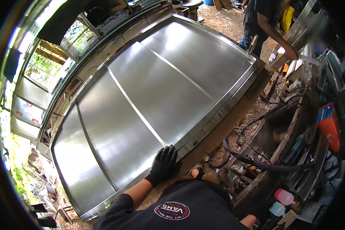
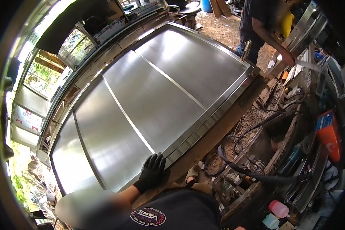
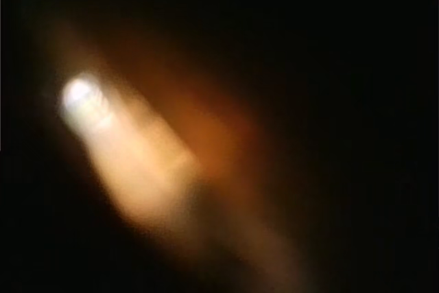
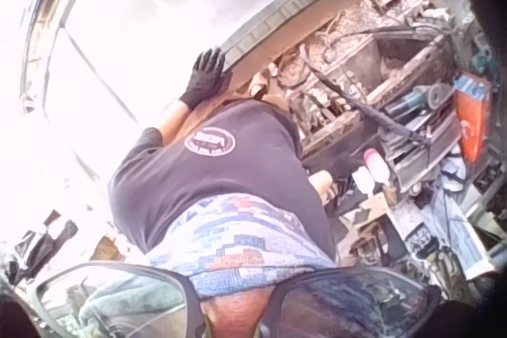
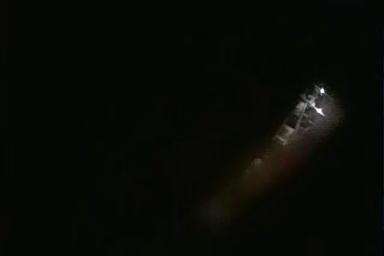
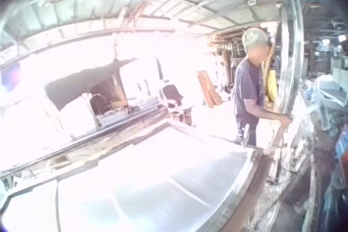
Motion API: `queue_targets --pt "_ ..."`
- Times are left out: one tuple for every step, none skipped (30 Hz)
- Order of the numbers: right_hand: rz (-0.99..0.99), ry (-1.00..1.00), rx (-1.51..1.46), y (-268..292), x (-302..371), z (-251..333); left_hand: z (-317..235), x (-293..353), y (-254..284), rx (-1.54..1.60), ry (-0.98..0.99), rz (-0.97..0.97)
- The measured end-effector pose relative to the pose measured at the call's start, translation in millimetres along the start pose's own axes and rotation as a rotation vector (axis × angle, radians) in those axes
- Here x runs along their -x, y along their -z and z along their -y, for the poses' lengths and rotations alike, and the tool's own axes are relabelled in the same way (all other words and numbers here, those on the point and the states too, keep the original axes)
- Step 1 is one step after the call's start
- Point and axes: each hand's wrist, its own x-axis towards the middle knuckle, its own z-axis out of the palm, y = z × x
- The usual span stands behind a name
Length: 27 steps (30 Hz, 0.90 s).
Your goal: The person positions a metal trim piece along the edge of a large stainless steel panel, then uses a TIG welding torch to tack weld the trim in place. They switch to an angle grinder to smooth the weld seam, then return to welding to complete the joint.
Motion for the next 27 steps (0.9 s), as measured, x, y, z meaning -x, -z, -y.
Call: queue_targets --pt "-0.01 0.005 -0.001 1 0 4 0 0 0 -0.003 0.001 0.002" --pt "-0.02 0.004 0.0 0 0 9 -1 -1 -2 -0.002 -0.001 0.001" --pt "-0.031 0.008 0.0 2 0 12 -1 0 -3 -0.004 0.001 -0.001" --pt "-0.039 0.011 0.007 3 2 14 0 1 -4 -0.005 0.003 -0.003" --pt "-0.06 0.016 0.007 7 1 17 -1 3 -6 -0.003 0.011 -0.009" --pt "-0.079 0.024 0.007 9 2 21 -1 2 -6 -0.004 0.01 0.0" --pt "-0.11 0.034 0.007 13 0 23 -3 1 -5 -0.003 0.015 0.003" --pt "-0.137 0.048 0.012 14 1 27 -3 0 -3 -0.002 0.022 0.005" --pt "-0.195 0.053 0.015 19 5 32 -2 -4 -4 0.033 0.008 -0.01" --pt "-0.281 0.085 0.011 30 2 45 1 -1 -13 0.024 0.005 -0.023" --pt "-0.376 0.161 0.001 42 -9 68 -1 6 -11 0.026 0.045 -0.007" --pt "-0.486 0.235 -0.007 60 -15 90 -2 5 -8 0.034 0.058 0.012" --pt "-0.595 0.313 -0.018 79 -20 118 -5 3 -1 0.034 0.051 0.034" --pt "-0.698 0.397 -0.028 98 -23 150 -4 5 -4 0.033 0.033 0.021" --pt "-0.781 0.491 -0.032 115 -25 183 0 7 -9 0.027 0.013 0.01" --pt "-0.844 0.579 -0.033 129 -28 217 4 9 -11 0.018 -0.011 -0.003" --pt "-0.86 0.624 -0.028 138 -27 242 4 4 -7 0.02 -0.045 -0.014" --pt "-0.845 0.66 -0.03 145 -25 268 8 5 -4 0.04 -0.079 -0.009" --pt "-0.706 0.653 -0.062 144 -28 284 10 5 -2 0.067 -0.113 -0.014" --pt "-0.563 0.633 -0.093 142 -27 300 11 10 2 0.092 -0.145 -0.018" --pt "-0.61 0.716 -0.133 143 -22 327 11 15 5 0.122 -0.095 -0.029" --pt "-0.514 0.708 -0.167 148 -9 349 12 25 10 0.156 -0.045 -0.046" --pt "-0.423 0.771 -0.161 157 0 367 15 34 15 0.183 -0.002 -0.063" --pt "-0.333 0.833 -0.448 135 -3 375 20 48 20 0.171 0.087 -0.116" --pt "-0.363 0.893 -0.565 116 2 391 26 66 24 0.161 0.175 -0.157" --pt "-0.28 0.909 -0.566 114 21 410 29 84 28 0.144 0.269 -0.195" --pt "-0.186 1.008 -0.68 111 38 427 26 101 42 0.213 0.449 -0.215"
